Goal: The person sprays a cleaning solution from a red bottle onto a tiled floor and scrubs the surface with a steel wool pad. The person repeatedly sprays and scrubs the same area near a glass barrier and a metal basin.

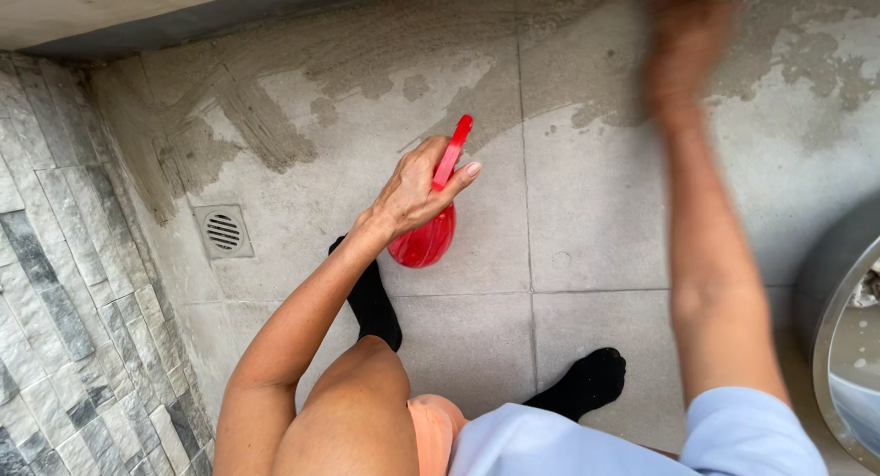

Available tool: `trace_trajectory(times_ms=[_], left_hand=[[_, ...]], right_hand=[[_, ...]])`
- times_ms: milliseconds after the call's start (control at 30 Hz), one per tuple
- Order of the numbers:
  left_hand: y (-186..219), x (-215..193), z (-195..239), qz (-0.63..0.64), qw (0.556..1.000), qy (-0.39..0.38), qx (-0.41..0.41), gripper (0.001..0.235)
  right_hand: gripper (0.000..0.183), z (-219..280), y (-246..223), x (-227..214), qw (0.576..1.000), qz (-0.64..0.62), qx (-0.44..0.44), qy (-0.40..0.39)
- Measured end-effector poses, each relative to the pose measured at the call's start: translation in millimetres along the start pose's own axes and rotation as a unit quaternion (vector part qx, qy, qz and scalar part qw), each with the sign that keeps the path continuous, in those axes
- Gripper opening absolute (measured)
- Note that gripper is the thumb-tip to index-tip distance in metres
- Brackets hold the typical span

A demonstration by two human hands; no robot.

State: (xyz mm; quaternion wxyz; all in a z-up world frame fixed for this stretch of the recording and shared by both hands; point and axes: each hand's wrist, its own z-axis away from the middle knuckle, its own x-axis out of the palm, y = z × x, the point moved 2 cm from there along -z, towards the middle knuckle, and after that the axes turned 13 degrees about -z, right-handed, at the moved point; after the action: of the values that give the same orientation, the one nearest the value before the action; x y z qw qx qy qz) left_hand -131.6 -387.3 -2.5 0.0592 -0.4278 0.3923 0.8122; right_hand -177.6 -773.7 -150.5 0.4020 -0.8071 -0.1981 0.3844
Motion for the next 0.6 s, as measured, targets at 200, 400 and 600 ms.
trace_trajectory(times_ms=[200, 400, 600], left_hand=[[-19, -24, 21, -0.004, 0.999, 0.034, -0.022, 0.053], [-2, -18, 6, 0.031, 0.997, 0.074, 0.004, 0.052], [7, -28, 0, 0.069, 0.995, 0.049, -0.045, 0.049]], right_hand=[[0.045, -37, 8, 9, 0.975, -0.097, 0.075, 0.183], [0.039, 62, -125, 249, 0.942, 0.056, -0.256, -0.207], [0.034, -21, -29, 81, 0.965, 0.146, -0.200, -0.084]])
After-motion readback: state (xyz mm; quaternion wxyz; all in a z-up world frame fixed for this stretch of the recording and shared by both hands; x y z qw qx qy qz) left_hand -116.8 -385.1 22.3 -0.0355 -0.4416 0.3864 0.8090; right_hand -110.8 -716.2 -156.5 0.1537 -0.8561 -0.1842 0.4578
